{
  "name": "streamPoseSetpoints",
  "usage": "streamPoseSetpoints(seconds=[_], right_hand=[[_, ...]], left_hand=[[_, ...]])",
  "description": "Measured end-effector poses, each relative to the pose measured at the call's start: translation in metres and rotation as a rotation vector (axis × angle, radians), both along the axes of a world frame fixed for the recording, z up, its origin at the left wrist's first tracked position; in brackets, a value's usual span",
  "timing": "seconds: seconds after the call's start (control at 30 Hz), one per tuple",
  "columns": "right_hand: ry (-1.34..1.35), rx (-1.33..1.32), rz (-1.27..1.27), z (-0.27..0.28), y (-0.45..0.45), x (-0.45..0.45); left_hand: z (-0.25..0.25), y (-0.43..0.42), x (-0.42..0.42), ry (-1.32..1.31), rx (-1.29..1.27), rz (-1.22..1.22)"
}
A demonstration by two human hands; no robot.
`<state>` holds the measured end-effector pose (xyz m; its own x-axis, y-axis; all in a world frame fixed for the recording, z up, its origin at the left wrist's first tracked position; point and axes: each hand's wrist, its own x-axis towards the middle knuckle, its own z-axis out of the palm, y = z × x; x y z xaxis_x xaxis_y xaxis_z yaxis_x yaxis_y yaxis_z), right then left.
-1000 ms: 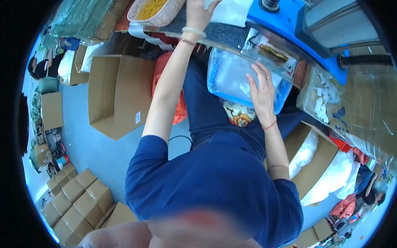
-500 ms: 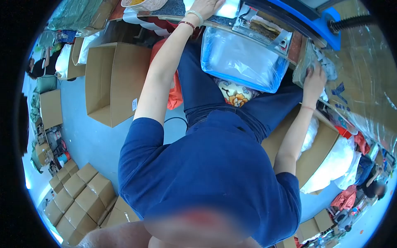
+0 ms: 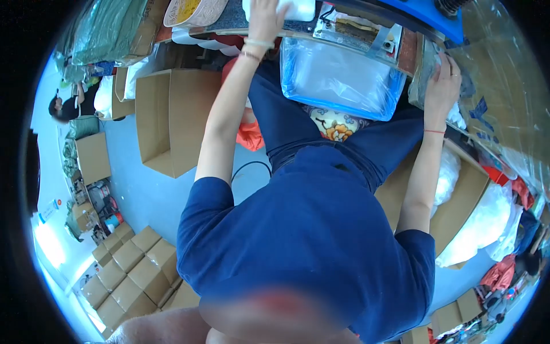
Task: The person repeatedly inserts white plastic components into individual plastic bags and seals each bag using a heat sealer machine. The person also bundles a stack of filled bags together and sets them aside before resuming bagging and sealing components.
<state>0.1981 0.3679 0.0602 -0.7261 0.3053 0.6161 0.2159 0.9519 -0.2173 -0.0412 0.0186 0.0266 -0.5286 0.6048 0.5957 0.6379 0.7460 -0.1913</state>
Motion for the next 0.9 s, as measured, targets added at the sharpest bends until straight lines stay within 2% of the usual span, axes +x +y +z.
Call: streamPoseSetpoints(seconds=[0.03, 0.13, 0.17, 0.2, 0.37, 0.43, 0.5, 0.6, 0.67, 0.77, 0.9], right_hand=[[0.003, -0.006, -0.009, -0.002, 0.001, 0.002], [0.006, 0.022, -0.048, 0.001, 0.002, 0.009], [-0.003, -0.152, -0.031, 0.002, -0.005, 0.012], [-0.019, -0.324, -0.009, 0.002, -0.012, 0.015], [-0.037, -0.463, 0.016, 0.007, -0.017, 0.008], [-0.094, -0.541, 0.005, 0.023, -0.025, 0.01], [-0.102, -0.752, 0.141, 0.048, -0.054, 0.021], [-0.138, -0.875, 0.352, 0.048, -0.102, 0.031], [-0.174, -0.93, 0.421, 0.046, -0.121, 0.028], [-0.024, -0.83, 0.51, 0.067, -0.121, 0.013], [-0.009, -0.678, 0.601, 0.095, -0.112, -0.001]], left_hand=[[-0.017, -0.003, 0.017, -0.204, 0.093, -0.1], [-0.047, -0.023, 0.057, -0.233, 0.175, -0.188], [-0.052, -0.029, 0.059, -0.252, 0.201, -0.188], [-0.048, -0.028, 0.057, -0.223, 0.246, -0.188], [-0.019, -0.022, 0.048, -0.233, 0.291, -0.23], [0.002, -0.02, 0.06, -0.441, 0.519, -0.233], [0.028, -0.014, 0.085, -0.548, 0.574, -0.211], [0.044, -0.003, 0.115, -1.256, 0.987, -0.231], [0.054, 0.006, 0.126, -1.331, 0.977, -0.252], [0.059, 0.014, 0.139, -1.451, 0.921, -0.241], [0.054, 0.025, 0.149, -1.546, 0.947, -0.296]])
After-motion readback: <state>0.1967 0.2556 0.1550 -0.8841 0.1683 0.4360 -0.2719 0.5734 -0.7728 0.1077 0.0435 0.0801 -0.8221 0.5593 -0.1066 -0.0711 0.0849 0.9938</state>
